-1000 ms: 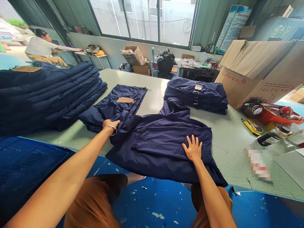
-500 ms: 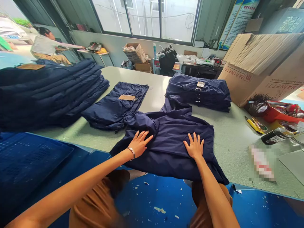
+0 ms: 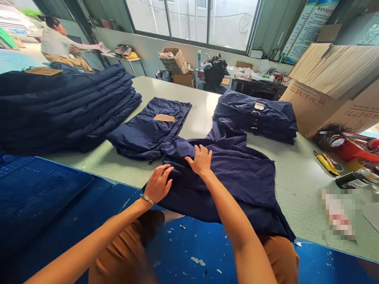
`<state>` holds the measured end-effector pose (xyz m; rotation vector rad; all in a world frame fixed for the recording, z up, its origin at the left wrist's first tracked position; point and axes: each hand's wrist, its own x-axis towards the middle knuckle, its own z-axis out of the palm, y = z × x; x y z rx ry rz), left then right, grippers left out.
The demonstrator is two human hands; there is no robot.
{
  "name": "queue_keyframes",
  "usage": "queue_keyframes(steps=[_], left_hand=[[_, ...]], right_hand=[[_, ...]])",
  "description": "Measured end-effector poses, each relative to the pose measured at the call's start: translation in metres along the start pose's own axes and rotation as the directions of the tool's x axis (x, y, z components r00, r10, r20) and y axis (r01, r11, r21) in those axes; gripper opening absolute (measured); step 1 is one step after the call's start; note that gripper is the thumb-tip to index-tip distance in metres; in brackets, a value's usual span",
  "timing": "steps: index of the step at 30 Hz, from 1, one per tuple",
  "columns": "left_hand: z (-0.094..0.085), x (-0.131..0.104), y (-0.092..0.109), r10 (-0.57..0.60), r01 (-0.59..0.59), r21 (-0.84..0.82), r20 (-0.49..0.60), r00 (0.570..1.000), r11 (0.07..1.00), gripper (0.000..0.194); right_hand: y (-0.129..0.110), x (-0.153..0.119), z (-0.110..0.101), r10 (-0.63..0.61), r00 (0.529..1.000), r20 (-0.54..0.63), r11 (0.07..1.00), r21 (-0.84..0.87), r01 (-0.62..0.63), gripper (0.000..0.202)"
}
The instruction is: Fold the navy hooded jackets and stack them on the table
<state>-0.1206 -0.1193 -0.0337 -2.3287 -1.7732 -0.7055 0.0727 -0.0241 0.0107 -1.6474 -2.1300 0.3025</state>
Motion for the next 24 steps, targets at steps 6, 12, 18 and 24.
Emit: queue_keyframes(steps=[6,12,18,24], left_hand=[[0.002,-0.001,-0.021,-0.141,0.14,0.11,-0.003,0.99,0.984,0.03],[0.0,-0.013,-0.026,-0.135,0.134,-0.022,-0.075,0.988,0.991,0.024],[0.007,-0.027,-0.019,-0.127,0.12,-0.08,-0.091,0.988,0.99,0.037],[0.007,-0.02,-0.013,-0.094,0.088,-0.053,-0.135,0.986,0.995,0.036]], right_hand=[[-0.023,0.045,0.004,0.109,0.992,0.07,0.986,0.116,-0.117,0.025],[0.091,0.0,-0.052,0.438,0.848,-0.298,0.617,0.786,-0.042,0.049],[0.224,-0.135,-0.072,0.832,0.52,-0.194,0.386,0.876,-0.29,0.047],[0.234,-0.152,-0.078,0.698,0.677,-0.236,0.607,0.695,-0.384,0.049]])
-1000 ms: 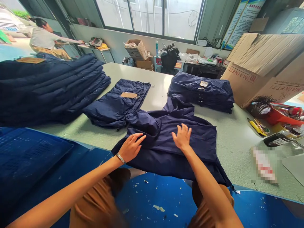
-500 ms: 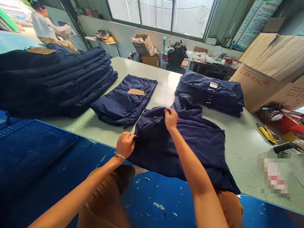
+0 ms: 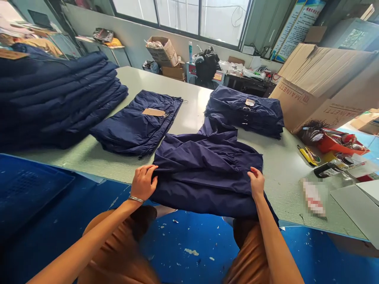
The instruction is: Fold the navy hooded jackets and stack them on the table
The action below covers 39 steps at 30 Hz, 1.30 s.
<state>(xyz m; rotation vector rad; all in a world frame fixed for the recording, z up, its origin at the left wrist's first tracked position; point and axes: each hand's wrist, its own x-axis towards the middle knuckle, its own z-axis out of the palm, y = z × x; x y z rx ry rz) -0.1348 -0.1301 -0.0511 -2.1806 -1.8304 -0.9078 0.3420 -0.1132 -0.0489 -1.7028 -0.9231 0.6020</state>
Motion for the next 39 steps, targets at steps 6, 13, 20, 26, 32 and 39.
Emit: queue_keyframes(steps=[6,13,20,26,32,39], left_hand=[[0.003,0.007,0.002,0.036,-0.034,0.07,-0.018,0.999,0.997,0.029],[0.0,0.012,-0.009,0.055,-0.051,0.044,-0.098,0.994,0.998,0.023],[-0.001,0.01,-0.007,0.129,-0.13,0.008,-0.145,0.981,0.992,0.021],[0.004,-0.008,-0.01,0.198,-0.199,-0.017,-0.039,0.979,0.98,0.036],[0.0,-0.008,-0.011,0.166,-0.167,-0.006,-0.077,0.983,0.986,0.035],[0.008,-0.005,-0.01,0.097,-0.087,0.108,-0.087,0.991,0.99,0.029]], right_hand=[[-0.021,-0.006,0.032,-0.335,0.85,0.407,0.628,-0.576,0.524,0.042],[-0.107,0.021,0.027,-0.351,0.899,0.261,0.874,-0.253,0.415,0.022],[-0.144,0.074,-0.003,-0.266,0.957,0.117,0.942,-0.181,0.284,0.038],[-0.058,0.044,-0.017,0.001,0.976,0.216,0.79,-0.598,0.132,0.018],[-0.033,0.014,-0.016,0.074,0.978,0.196,0.69,-0.718,0.092,0.027],[-0.032,0.012,0.015,0.102,0.987,0.123,0.631,-0.775,0.032,0.051]])
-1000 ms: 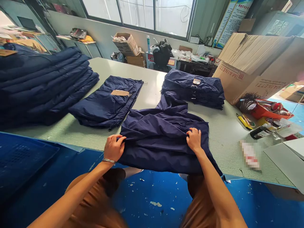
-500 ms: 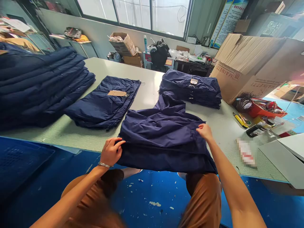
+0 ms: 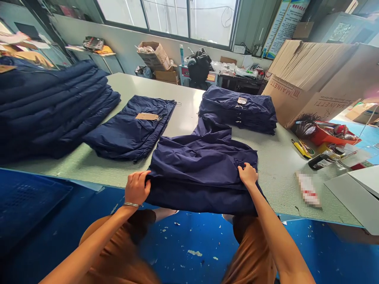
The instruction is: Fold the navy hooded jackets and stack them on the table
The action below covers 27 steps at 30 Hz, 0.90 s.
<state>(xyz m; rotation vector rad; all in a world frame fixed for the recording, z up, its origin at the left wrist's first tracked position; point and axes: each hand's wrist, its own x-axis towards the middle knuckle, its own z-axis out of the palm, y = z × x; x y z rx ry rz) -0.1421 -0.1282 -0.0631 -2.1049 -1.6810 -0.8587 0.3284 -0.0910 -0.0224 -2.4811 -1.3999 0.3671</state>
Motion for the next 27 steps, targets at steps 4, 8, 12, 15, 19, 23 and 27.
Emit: queue_keyframes(steps=[4,8,12,15,19,23,27], left_hand=[[-0.001,0.002,-0.006,-0.014,0.014,0.074,-0.003,1.0,0.997,0.022],[-0.006,-0.007,-0.017,-0.017,0.015,0.073,0.018,1.0,0.997,0.023],[-0.015,-0.016,-0.022,-0.019,0.023,-0.037,0.092,0.996,0.999,0.029],[-0.022,-0.01,-0.02,-0.011,0.026,-0.147,0.096,0.995,0.989,0.045],[-0.013,0.025,-0.015,-0.081,0.085,-0.231,0.024,0.996,0.969,0.037],[0.025,0.083,-0.01,-0.125,0.15,-0.241,0.117,0.985,0.959,0.033],[0.068,0.137,-0.008,-0.136,0.179,-0.202,0.209,0.968,0.963,0.037]], right_hand=[[-0.016,0.003,0.006,-0.047,0.998,-0.038,0.997,-0.058,0.044,0.051],[-0.012,0.009,0.007,0.006,0.995,-0.103,0.998,-0.064,-0.012,0.044],[0.001,0.009,0.01,0.034,0.997,-0.076,0.996,-0.079,-0.04,0.038],[0.004,0.006,0.011,-0.002,0.996,-0.091,0.995,-0.103,-0.007,0.042],[0.002,0.006,0.011,0.056,0.994,-0.093,0.996,-0.063,-0.062,0.046],[-0.002,0.011,0.013,0.093,0.993,-0.073,0.995,-0.03,-0.095,0.052],[-0.002,0.016,0.014,0.077,0.995,-0.057,0.997,0.018,-0.076,0.042]])
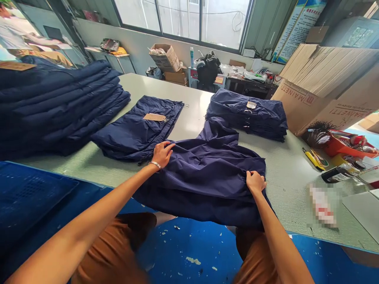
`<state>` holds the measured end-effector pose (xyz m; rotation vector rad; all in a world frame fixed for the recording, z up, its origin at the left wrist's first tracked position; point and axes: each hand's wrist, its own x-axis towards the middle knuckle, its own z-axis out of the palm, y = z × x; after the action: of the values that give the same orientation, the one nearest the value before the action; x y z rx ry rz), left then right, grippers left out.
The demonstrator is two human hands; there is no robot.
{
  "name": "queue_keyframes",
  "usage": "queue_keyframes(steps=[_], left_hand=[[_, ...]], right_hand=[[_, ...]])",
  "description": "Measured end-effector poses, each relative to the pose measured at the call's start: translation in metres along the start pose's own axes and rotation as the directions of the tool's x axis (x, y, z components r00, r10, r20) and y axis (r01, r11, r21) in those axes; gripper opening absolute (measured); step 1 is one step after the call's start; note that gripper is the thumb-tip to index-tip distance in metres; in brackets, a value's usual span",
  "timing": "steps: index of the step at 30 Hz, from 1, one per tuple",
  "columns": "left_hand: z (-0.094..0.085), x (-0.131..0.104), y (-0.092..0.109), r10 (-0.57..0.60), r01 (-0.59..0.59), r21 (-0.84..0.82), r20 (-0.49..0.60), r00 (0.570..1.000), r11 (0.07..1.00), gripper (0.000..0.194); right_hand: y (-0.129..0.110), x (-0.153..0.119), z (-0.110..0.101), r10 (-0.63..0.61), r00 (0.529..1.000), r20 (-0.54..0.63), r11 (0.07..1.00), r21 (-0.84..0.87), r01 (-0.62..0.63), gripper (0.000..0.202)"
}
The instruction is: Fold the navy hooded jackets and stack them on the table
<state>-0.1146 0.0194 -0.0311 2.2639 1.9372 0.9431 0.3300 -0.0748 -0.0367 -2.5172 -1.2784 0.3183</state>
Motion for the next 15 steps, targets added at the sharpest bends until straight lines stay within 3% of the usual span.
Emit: queue_keyframes(steps=[3,6,10,15], left_hand=[[0.014,0.03,-0.006,0.003,-0.005,0.034,0.043,0.999,0.999,0.033],[0.017,0.046,-0.016,0.043,-0.047,0.056,0.07,0.997,0.997,0.026],[0.008,0.053,-0.023,0.04,-0.041,0.067,0.027,0.999,0.997,0.024],[-0.015,0.064,-0.024,0.047,-0.04,0.091,-0.076,0.996,0.995,0.024]], right_hand=[[0.003,0.001,0.0,-0.032,0.999,-0.024,0.998,0.06,0.033,0.035],[0.008,0.0,-0.002,-0.067,0.996,-0.059,0.988,0.137,0.074,0.034],[0.011,-0.009,-0.009,-0.123,0.984,-0.126,0.948,0.279,0.154,0.04],[0.011,-0.025,-0.029,-0.149,0.915,-0.374,0.851,0.423,0.311,0.052]])
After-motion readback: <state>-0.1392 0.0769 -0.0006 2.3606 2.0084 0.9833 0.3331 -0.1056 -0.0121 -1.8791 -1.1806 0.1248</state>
